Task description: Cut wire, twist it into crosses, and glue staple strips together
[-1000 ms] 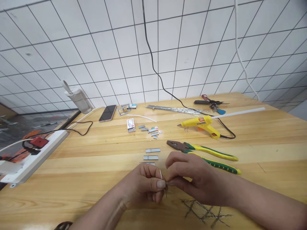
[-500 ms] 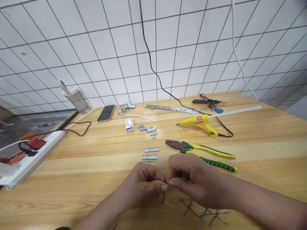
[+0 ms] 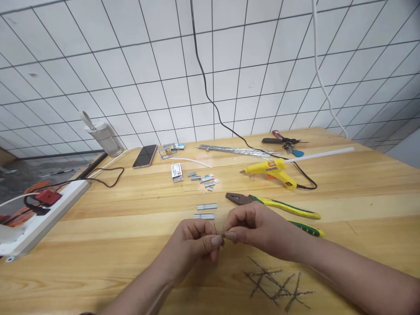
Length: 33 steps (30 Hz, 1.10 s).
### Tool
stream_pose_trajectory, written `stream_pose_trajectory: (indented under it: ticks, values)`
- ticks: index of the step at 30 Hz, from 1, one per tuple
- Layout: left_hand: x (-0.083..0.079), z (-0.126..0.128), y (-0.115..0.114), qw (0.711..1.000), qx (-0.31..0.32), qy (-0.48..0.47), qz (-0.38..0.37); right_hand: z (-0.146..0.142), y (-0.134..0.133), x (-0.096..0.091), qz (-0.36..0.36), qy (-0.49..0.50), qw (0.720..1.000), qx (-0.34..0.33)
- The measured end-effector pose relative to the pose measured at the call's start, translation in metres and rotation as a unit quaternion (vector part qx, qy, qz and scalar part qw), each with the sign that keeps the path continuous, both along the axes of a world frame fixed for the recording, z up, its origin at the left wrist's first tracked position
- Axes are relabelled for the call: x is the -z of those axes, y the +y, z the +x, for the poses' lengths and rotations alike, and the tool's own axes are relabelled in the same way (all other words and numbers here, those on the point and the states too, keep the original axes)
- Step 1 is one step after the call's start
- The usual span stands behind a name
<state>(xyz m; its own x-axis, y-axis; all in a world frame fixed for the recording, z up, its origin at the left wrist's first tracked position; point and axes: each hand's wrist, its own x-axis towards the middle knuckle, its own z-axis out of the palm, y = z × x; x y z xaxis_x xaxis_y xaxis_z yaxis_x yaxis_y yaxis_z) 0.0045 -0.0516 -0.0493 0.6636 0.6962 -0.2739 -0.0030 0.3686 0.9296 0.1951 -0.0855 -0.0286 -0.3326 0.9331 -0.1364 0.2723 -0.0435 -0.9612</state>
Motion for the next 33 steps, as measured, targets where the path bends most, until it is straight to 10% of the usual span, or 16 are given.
stream_pose_trajectory:
  ticks: [7, 13, 22, 33]
  values:
    - [0.005, 0.006, -0.007, 0.993, -0.037, -0.073, -0.091, -0.006, -0.009, 0.009, 0.371, -0.086, 0.924, -0.025]
    - [0.006, 0.008, -0.010, 0.989, -0.070, -0.055, -0.121, -0.009, -0.009, 0.021, 0.506, -0.205, 0.838, -0.004]
    - [0.007, 0.002, -0.005, 0.980, 0.014, -0.085, -0.181, 0.003, -0.008, -0.003, 0.578, -0.208, 0.784, -0.084]
    - [0.004, 0.004, -0.011, 0.972, 0.052, -0.102, -0.205, 0.001, -0.009, -0.002, 0.563, -0.165, 0.804, -0.096]
